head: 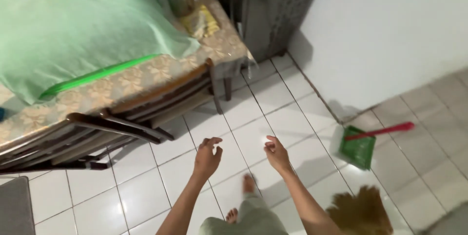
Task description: Sweeping the floor and moving chairs in a dining area.
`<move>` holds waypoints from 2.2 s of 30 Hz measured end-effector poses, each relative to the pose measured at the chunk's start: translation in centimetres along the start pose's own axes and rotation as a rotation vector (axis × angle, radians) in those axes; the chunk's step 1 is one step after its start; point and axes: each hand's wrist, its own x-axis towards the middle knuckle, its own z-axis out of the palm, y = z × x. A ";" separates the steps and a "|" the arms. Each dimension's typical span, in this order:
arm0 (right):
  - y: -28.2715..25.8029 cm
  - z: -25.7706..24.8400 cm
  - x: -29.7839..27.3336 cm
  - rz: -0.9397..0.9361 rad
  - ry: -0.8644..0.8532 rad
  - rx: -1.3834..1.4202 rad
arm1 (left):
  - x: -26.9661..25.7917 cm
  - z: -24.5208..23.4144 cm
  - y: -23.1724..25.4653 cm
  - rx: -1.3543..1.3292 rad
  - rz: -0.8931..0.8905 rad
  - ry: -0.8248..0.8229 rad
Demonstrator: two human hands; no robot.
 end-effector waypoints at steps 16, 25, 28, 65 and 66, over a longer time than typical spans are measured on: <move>-24.3 25.1 13.5 0.302 -0.474 0.616 | 17.2 -17.2 -8.7 0.423 0.027 0.266; -27.4 35.9 13.0 0.489 -0.259 0.994 | 25.0 -20.2 -22.0 0.414 0.035 -0.520; -28.6 37.2 12.8 0.317 -0.091 1.083 | 25.3 -21.6 -21.8 0.212 0.241 -0.599; -2.6 5.0 -54.0 0.337 0.817 0.872 | -45.0 1.6 4.7 -0.186 0.351 -1.361; -1.8 4.5 -55.2 0.343 0.831 0.847 | -46.8 3.4 3.6 -0.202 0.389 -1.358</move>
